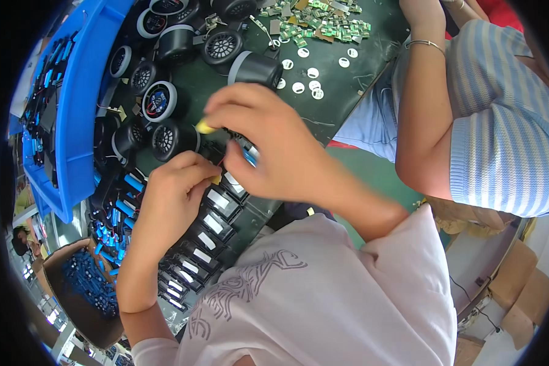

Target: Assembling electronic components, including batteries and sensor units, into plastic housings on a production line.

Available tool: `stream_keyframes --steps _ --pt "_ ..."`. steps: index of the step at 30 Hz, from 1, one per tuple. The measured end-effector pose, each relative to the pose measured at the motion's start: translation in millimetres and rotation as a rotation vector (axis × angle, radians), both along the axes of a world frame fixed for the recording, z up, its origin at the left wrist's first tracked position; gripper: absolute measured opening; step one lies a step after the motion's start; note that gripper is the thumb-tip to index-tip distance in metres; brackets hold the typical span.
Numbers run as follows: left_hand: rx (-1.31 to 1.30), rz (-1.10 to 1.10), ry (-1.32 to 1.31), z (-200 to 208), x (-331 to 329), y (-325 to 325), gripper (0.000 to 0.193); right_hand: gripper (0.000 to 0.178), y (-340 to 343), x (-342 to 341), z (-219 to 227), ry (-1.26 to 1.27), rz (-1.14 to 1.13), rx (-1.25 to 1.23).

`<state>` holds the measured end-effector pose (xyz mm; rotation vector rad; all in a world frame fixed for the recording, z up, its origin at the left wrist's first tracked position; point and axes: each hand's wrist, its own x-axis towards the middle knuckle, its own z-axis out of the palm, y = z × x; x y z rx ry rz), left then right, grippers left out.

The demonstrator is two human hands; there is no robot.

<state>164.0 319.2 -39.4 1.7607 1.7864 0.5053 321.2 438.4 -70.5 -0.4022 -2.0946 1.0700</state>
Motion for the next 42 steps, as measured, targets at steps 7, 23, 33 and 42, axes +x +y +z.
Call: stream_keyframes --steps 7,23,33,42 --pt "0.014 0.068 -0.209 2 -7 -13 0.022 0.057 23 -64 -19 -0.434 0.428 -0.214" --pt "0.255 -0.001 -0.345 65 -38 -13 0.032 0.049 20 -84 -25 -0.168 0.88 -1.245" --pt "0.484 0.167 -0.634 84 -70 -51 0.028 0.069 -39 -61 -5 0.403 1.035 -1.401" --pt "0.54 0.327 -0.764 69 -65 -90 0.03 0.06 -80 -53 23 0.218 0.304 -0.293"
